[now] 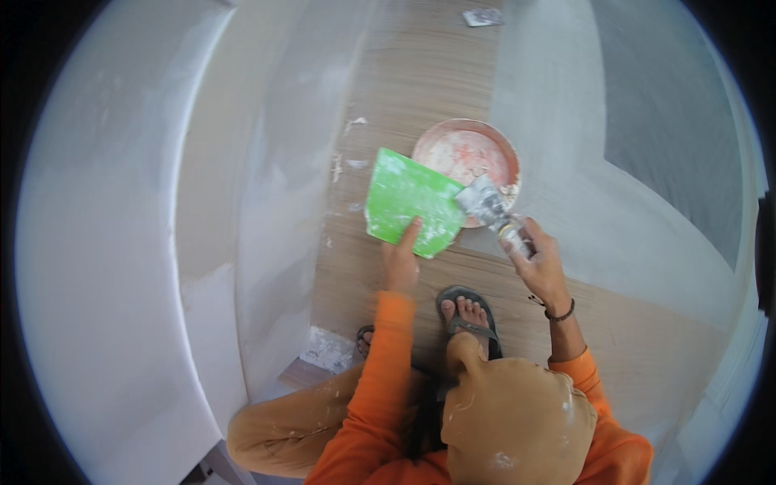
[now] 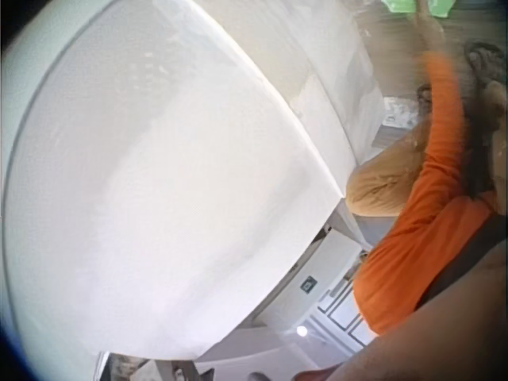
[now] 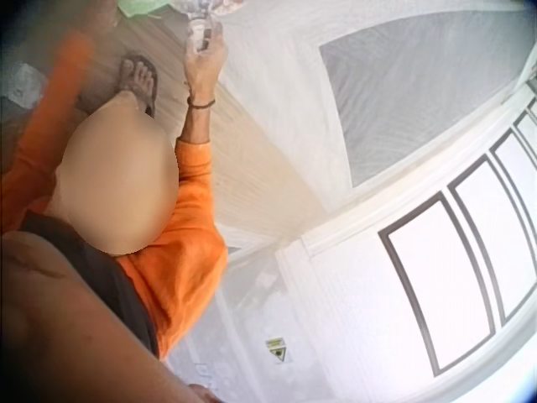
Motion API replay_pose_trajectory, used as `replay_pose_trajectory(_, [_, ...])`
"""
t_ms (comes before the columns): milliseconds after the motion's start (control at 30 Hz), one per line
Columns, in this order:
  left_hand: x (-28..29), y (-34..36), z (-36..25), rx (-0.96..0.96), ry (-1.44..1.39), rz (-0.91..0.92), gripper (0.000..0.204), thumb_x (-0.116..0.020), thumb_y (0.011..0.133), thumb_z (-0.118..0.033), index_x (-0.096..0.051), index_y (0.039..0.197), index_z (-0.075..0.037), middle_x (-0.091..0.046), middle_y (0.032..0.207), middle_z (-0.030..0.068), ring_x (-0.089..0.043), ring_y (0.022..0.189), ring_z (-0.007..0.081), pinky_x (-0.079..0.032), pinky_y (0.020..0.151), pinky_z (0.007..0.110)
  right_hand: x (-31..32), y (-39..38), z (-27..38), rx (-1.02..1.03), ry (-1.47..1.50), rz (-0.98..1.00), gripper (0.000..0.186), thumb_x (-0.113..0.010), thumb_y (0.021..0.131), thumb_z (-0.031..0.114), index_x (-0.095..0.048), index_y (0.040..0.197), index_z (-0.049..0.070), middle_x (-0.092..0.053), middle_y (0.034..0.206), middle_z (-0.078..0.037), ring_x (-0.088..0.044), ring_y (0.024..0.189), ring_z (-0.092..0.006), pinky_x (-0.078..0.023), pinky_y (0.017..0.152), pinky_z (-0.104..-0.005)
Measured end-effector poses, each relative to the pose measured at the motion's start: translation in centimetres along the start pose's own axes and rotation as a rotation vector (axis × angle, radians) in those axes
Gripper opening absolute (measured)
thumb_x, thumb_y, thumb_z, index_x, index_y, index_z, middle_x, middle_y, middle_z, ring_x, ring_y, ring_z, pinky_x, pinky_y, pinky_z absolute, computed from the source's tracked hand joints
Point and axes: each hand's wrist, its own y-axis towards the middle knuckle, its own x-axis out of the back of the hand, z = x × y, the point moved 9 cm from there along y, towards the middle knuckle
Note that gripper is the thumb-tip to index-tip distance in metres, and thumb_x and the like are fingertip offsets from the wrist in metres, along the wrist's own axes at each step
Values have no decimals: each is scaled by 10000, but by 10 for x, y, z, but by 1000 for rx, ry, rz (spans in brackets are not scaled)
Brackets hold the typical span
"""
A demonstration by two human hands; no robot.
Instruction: The person applies white wall filler to a curved wall section using a green plastic trowel and a metal putty knife. They repeatedly scoop filler from a pink bucket, spread it along the wall, and smooth the surface while sitting on the floor.
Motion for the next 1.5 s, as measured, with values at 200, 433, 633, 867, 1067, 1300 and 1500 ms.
replay_pose_trajectory(200, [24,-30,52,193,-288,-471,427,-628,957,-212,-548,1311,13,-598,1251,82,-568,1126,185,-445,973,323,-12,104,-31,121,-240,51,386,-726,804,152,-652,1146,-11,-664,1039,-215,-631,943,-412,-502,839,-456])
replay_pose_trajectory(433, [48,-45,92,177,-536,-713,382,-607,958,-229,-546,1297,-65,-603,1240,77,-599,1139,222,-500,965,373,-37,143,-31,216,-277,171,407,-731,759,132,-663,1140,4,-663,1010,-214,-633,942,-405,-504,830,-459])
replay_pose_trajectory(633, [19,-12,76,148,-742,-343,362,-639,955,-164,-544,1292,-73,-619,1243,64,-606,1147,210,-516,967,380,-24,144,-21,315,-450,14,361,-725,761,91,-676,1111,18,-668,1047,-175,-605,974,-366,-486,841,-475])
replay_pose_trajectory(867, [-31,27,41,185,-1061,-131,333,-638,979,-154,-544,1286,-65,-627,1265,66,-610,1153,195,-521,986,358,-40,110,20,456,116,-38,373,-695,872,140,-639,1222,22,-653,1182,-164,-620,1058,-307,-487,894,-411])
replay_pose_trajectory(1067, [-96,35,23,260,-714,-2,440,-502,1053,-398,-541,1331,-59,-645,1203,53,-625,1074,164,-533,860,308,-92,103,38,240,405,77,370,-637,965,230,-603,1203,-51,-645,1138,-157,-600,1024,-219,-479,878,-357])
replay_pose_trajectory(1300, [-31,36,38,-66,66,-168,505,-576,1022,-187,-408,1464,-9,-532,1375,125,-542,1223,189,-486,969,333,-25,199,52,375,430,-165,346,-611,959,197,-618,1191,-60,-710,984,-180,-661,898,-239,-512,811,-371])
replay_pose_trajectory(1500, [-81,42,64,-124,15,29,649,-552,1012,-107,-224,1559,19,-379,1535,181,-466,1345,258,-378,1117,334,-76,290,126,582,-524,-108,340,-543,903,143,-635,1212,35,-697,1021,-224,-643,960,-436,-523,851,-498])
